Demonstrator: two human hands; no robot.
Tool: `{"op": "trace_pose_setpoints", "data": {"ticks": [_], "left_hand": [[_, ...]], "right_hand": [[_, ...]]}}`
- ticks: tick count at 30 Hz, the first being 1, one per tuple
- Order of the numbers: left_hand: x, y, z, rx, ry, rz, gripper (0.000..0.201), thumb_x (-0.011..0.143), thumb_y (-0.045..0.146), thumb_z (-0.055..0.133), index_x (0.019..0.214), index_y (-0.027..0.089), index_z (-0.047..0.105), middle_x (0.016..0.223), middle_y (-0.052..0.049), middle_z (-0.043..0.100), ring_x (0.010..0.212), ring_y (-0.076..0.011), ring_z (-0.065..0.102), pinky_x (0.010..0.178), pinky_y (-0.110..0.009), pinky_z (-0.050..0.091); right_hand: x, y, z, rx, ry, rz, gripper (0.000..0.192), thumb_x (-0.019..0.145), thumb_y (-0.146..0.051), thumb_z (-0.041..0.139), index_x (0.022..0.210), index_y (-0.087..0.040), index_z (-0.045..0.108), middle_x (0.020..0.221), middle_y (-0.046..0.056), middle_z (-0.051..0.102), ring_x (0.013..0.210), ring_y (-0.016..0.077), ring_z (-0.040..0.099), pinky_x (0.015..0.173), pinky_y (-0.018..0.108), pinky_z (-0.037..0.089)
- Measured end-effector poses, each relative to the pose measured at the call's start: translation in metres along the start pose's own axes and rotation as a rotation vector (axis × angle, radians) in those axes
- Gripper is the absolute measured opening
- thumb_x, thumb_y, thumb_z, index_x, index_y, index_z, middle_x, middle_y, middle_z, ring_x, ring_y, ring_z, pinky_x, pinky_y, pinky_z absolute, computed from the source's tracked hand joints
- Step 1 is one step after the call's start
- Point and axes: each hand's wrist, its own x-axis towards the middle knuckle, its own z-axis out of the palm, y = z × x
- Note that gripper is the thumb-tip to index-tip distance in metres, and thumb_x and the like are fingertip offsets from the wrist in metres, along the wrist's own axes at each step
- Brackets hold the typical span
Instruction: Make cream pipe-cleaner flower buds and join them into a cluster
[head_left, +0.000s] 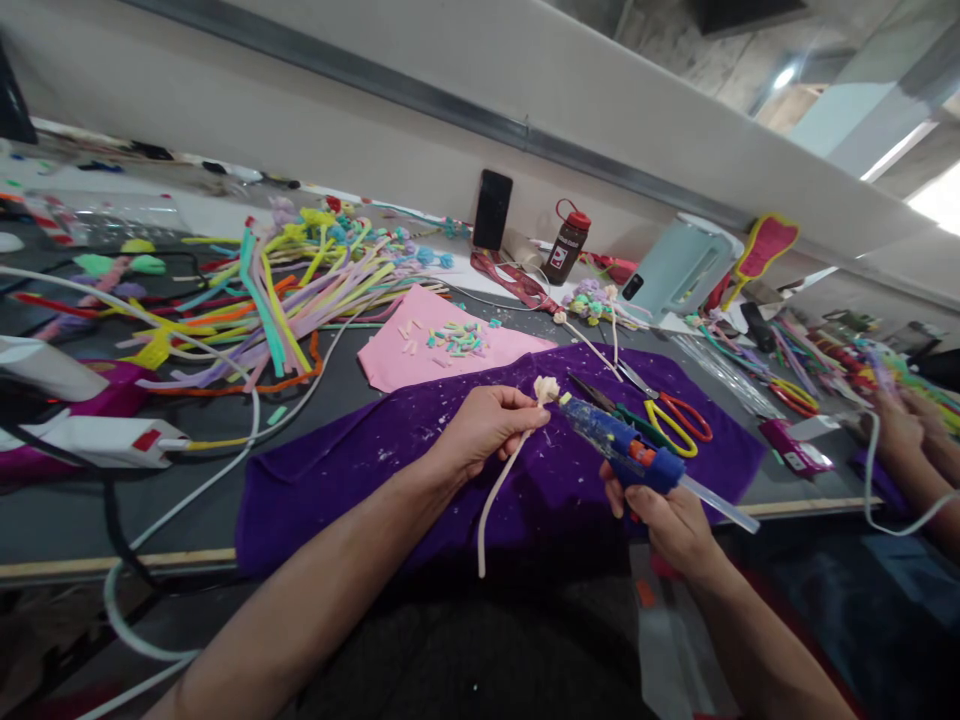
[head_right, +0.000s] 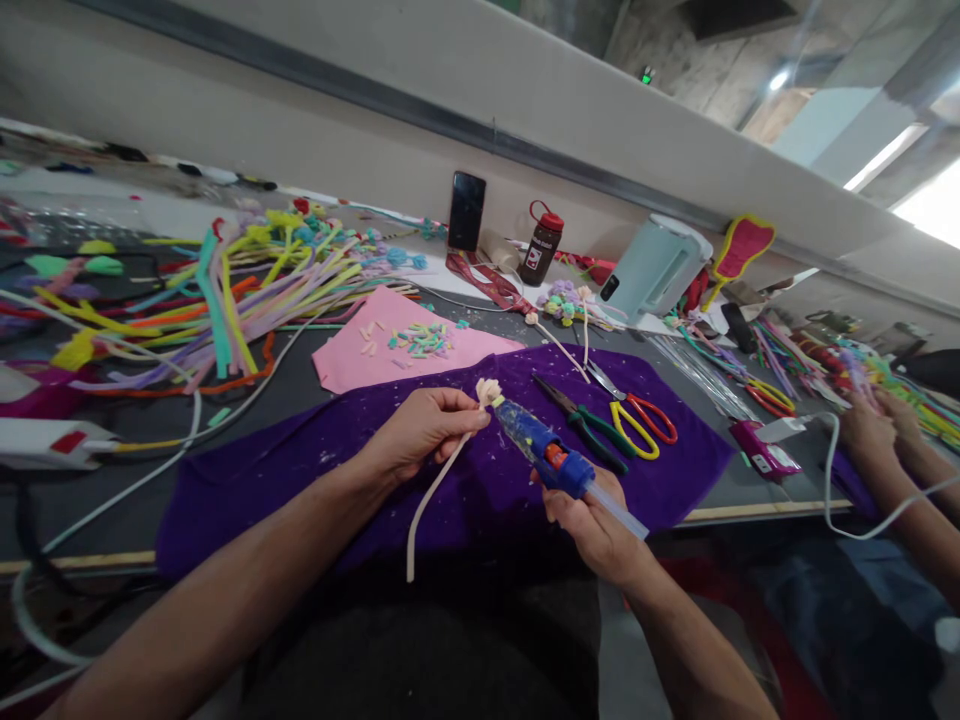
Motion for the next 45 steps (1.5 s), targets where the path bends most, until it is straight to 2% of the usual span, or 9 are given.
{"op": "trace_pose_setpoints", "data": {"ticks": [5, 10, 14, 21, 27, 30, 38, 43, 45], "left_hand": [[-0.0001, 0.0000, -0.0002, 0.003, 0.005, 0.013, 0.017, 0.065, 0.026, 0.068, 0.063, 0.015, 0.056, 0.038, 0.007, 0.044, 0.029, -0.0032, 0.036, 0.032, -0.017, 0.026], [0.0009, -0.0009, -0.0013, -0.002, -0.001, 0.010, 0.017, 0.065, 0.027, 0.069, 0.063, 0.015, 0.057, 0.039, 0.007, 0.045, 0.029, -0.0028, 0.036, 0.032, -0.016, 0.026], [0.0012, -0.0014, -0.0015, -0.007, -0.006, 0.017, 0.017, 0.065, 0.027, 0.069, 0.064, 0.015, 0.057, 0.039, 0.007, 0.045, 0.029, -0.0027, 0.036, 0.032, -0.016, 0.027], [-0.0002, -0.0005, -0.0006, 0.002, 0.000, 0.007, 0.017, 0.065, 0.026, 0.069, 0.063, 0.015, 0.056, 0.037, 0.007, 0.045, 0.029, -0.0028, 0.036, 0.032, -0.016, 0.028], [-0.0007, 0.0005, 0.0002, 0.016, 0.014, 0.004, 0.014, 0.066, 0.023, 0.067, 0.062, 0.015, 0.057, 0.037, 0.007, 0.044, 0.029, -0.0029, 0.036, 0.032, -0.016, 0.027], [0.0000, -0.0005, 0.0000, 0.015, 0.010, 0.012, 0.014, 0.065, 0.024, 0.067, 0.063, 0.015, 0.057, 0.037, 0.007, 0.044, 0.029, -0.0036, 0.036, 0.032, -0.017, 0.027], [0.0007, -0.0024, -0.0010, 0.015, 0.005, 0.027, 0.015, 0.064, 0.026, 0.068, 0.063, 0.016, 0.057, 0.038, 0.007, 0.044, 0.029, -0.0037, 0.036, 0.032, -0.016, 0.027], [0.0003, -0.0017, -0.0011, 0.017, -0.002, 0.020, 0.017, 0.064, 0.027, 0.068, 0.063, 0.015, 0.056, 0.038, 0.007, 0.044, 0.029, -0.0034, 0.036, 0.032, -0.016, 0.028], [0.0005, -0.0017, -0.0011, 0.024, 0.000, 0.020, 0.017, 0.065, 0.027, 0.068, 0.063, 0.015, 0.056, 0.037, 0.007, 0.044, 0.029, -0.0034, 0.036, 0.031, -0.016, 0.028]], "right_hand": [[-0.0005, -0.0017, -0.0001, -0.008, -0.028, 0.016, 0.028, 0.085, -0.035, 0.042, 0.080, -0.016, 0.061, 0.063, 0.002, 0.053, 0.058, 0.0151, 0.049, 0.058, 0.029, 0.039], [-0.0001, -0.0035, -0.0011, -0.025, -0.041, 0.010, 0.028, 0.084, -0.037, 0.045, 0.078, -0.016, 0.061, 0.068, 0.004, 0.055, 0.061, 0.0160, 0.050, 0.057, 0.029, 0.039], [-0.0014, -0.0017, -0.0003, 0.001, -0.020, 0.019, 0.026, 0.084, -0.036, 0.044, 0.085, -0.016, 0.061, 0.067, 0.003, 0.055, 0.059, 0.0156, 0.049, 0.058, 0.029, 0.039], [-0.0004, 0.0042, 0.0006, 0.010, -0.007, 0.016, 0.033, 0.084, -0.035, 0.043, 0.060, -0.017, 0.056, 0.067, 0.005, 0.055, 0.065, 0.0169, 0.052, 0.064, 0.031, 0.041], [0.0014, -0.0014, 0.0001, -0.004, -0.002, 0.016, 0.026, 0.084, -0.035, 0.045, 0.086, -0.016, 0.062, 0.065, 0.004, 0.055, 0.058, 0.0158, 0.050, 0.055, 0.029, 0.040], [0.0003, -0.0029, -0.0014, -0.023, -0.016, 0.016, 0.024, 0.084, -0.035, 0.046, 0.089, -0.016, 0.061, 0.067, 0.004, 0.056, 0.059, 0.0162, 0.051, 0.053, 0.028, 0.040], [0.0001, -0.0017, -0.0040, -0.112, -0.080, -0.011, 0.023, 0.084, -0.036, 0.046, 0.073, -0.018, 0.054, 0.070, 0.004, 0.056, 0.061, 0.0163, 0.050, 0.056, 0.029, 0.039], [0.0015, -0.0043, -0.0029, -0.114, -0.064, -0.007, 0.022, 0.084, -0.037, 0.044, 0.079, -0.018, 0.053, 0.069, 0.003, 0.053, 0.060, 0.0158, 0.049, 0.056, 0.028, 0.039], [0.0022, -0.0049, -0.0027, -0.137, -0.072, -0.010, 0.023, 0.084, -0.037, 0.044, 0.075, -0.018, 0.052, 0.070, 0.004, 0.054, 0.061, 0.0158, 0.049, 0.056, 0.028, 0.038]]}}
